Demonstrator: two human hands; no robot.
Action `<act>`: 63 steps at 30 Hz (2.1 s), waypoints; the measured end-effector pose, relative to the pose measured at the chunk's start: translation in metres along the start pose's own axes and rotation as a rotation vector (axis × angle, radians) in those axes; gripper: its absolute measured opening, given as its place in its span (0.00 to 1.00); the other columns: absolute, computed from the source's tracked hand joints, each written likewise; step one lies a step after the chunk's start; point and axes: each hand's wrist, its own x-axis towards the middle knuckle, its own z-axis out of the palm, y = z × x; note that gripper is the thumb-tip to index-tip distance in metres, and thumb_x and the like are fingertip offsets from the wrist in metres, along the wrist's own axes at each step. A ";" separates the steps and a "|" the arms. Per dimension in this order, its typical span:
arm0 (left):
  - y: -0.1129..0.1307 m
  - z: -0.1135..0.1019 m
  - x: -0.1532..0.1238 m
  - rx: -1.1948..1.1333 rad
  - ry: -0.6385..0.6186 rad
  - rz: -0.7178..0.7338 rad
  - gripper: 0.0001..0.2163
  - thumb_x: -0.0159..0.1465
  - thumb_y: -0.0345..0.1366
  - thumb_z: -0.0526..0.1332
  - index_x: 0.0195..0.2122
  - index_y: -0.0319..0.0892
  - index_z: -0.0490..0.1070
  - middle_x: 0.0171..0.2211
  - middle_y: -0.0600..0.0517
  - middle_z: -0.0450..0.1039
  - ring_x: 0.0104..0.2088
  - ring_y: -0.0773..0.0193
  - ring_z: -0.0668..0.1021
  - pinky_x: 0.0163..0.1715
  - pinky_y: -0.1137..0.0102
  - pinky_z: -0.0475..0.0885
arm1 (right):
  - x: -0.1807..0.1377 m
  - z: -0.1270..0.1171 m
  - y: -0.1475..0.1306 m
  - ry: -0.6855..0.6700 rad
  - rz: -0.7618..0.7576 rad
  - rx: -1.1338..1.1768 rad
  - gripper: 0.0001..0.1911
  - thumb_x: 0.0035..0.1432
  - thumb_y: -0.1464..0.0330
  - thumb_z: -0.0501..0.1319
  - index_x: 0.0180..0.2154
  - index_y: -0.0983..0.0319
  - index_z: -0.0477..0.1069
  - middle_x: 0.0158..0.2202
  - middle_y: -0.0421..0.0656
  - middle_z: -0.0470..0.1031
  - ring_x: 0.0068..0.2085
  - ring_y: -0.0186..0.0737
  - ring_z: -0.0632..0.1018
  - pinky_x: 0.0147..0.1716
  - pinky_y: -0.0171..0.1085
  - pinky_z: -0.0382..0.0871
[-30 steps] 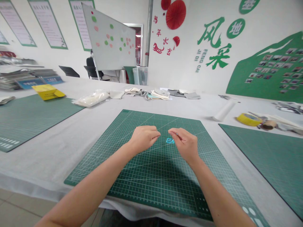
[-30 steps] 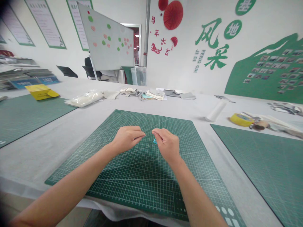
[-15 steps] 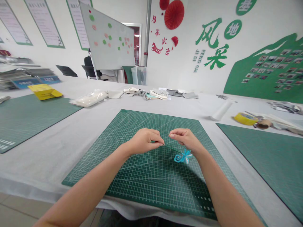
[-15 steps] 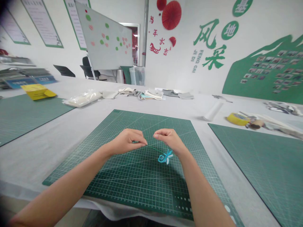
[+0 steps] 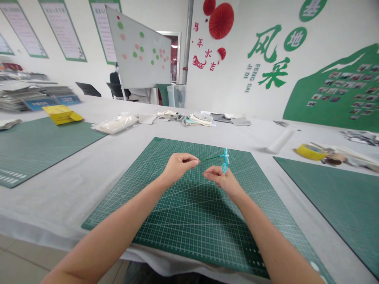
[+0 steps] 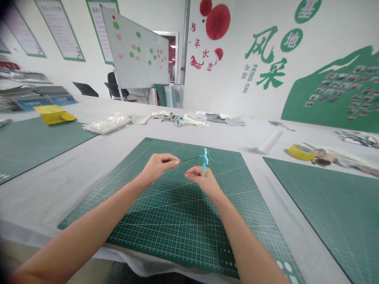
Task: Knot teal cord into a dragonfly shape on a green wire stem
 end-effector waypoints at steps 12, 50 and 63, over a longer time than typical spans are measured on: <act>0.002 -0.010 0.003 -0.352 0.045 -0.152 0.11 0.55 0.41 0.64 0.36 0.40 0.75 0.31 0.51 0.76 0.17 0.77 0.56 0.16 0.75 0.48 | 0.004 0.010 0.015 -0.038 -0.054 -0.337 0.11 0.54 0.60 0.59 0.29 0.61 0.74 0.17 0.33 0.58 0.21 0.30 0.60 0.23 0.32 0.51; -0.002 0.003 -0.005 -0.671 -0.441 -0.316 0.07 0.59 0.32 0.63 0.34 0.39 0.64 0.26 0.55 0.65 0.23 0.75 0.67 0.23 0.77 0.61 | -0.001 -0.038 -0.008 0.286 -0.125 0.539 0.21 0.52 0.66 0.60 0.50 0.52 0.69 0.50 0.42 0.70 0.47 0.39 0.72 0.41 0.37 0.68; -0.005 0.005 -0.005 -0.436 -0.606 -0.454 0.08 0.56 0.34 0.64 0.33 0.37 0.67 0.25 0.55 0.67 0.23 0.74 0.68 0.22 0.77 0.64 | -0.004 -0.039 -0.017 0.467 -0.346 0.506 0.03 0.50 0.67 0.66 0.30 0.59 0.76 0.35 0.40 0.75 0.36 0.34 0.73 0.40 0.37 0.66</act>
